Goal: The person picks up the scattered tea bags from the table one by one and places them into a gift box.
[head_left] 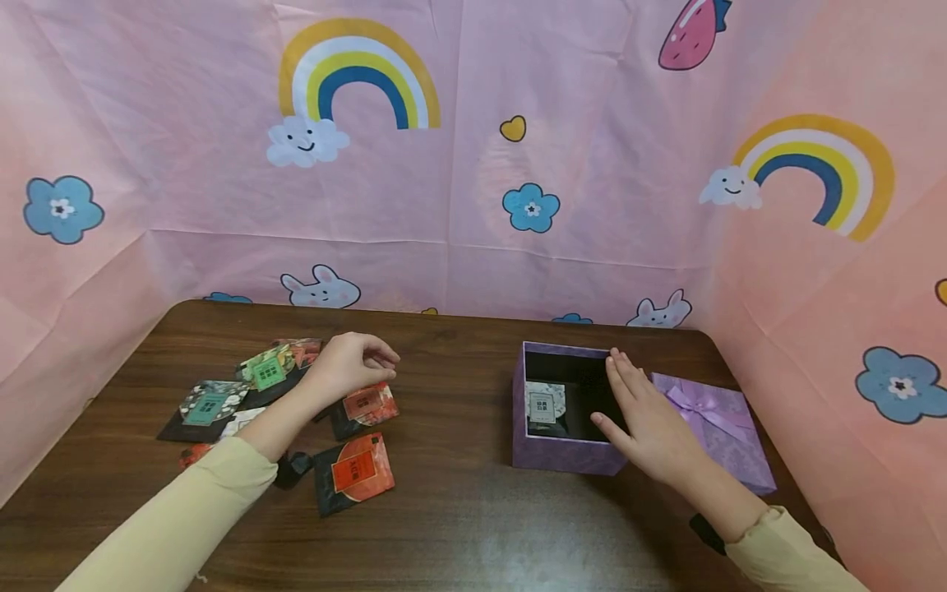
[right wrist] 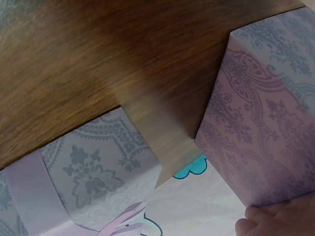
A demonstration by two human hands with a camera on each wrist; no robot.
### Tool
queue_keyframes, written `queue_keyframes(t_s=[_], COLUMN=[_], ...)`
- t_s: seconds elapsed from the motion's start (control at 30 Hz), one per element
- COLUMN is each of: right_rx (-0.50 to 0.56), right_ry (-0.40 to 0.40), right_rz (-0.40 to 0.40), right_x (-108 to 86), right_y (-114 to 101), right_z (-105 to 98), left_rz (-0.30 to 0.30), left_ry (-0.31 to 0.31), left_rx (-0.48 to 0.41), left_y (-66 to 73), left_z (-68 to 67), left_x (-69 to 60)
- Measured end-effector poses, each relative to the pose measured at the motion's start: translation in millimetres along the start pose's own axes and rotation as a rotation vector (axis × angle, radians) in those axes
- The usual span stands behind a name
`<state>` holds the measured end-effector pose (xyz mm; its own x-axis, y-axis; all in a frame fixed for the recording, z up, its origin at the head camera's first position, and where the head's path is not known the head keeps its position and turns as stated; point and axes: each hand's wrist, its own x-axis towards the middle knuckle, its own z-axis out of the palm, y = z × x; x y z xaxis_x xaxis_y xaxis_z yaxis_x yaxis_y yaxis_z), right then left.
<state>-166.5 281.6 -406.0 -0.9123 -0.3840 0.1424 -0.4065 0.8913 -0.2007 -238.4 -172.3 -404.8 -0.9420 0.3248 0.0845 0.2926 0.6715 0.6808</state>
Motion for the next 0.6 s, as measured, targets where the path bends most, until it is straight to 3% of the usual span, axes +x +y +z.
queue_keyframes(t_s=[0.3,0.6], right_rx=[0.005,-0.001], right_ry=[0.006,0.006], right_rz=[-0.009,-0.008], right_x=[0.0,0.2], right_y=[2.4,2.7], right_z=[0.2,1.1], left_rz=[-0.094,-0.116], left_ry=[-0.054,-0.068], left_rx=[-0.120,-0.124], left_y=[-23.1,-36.6], left_z=[5.2,13.2], left_x=[-25.4,-51.0])
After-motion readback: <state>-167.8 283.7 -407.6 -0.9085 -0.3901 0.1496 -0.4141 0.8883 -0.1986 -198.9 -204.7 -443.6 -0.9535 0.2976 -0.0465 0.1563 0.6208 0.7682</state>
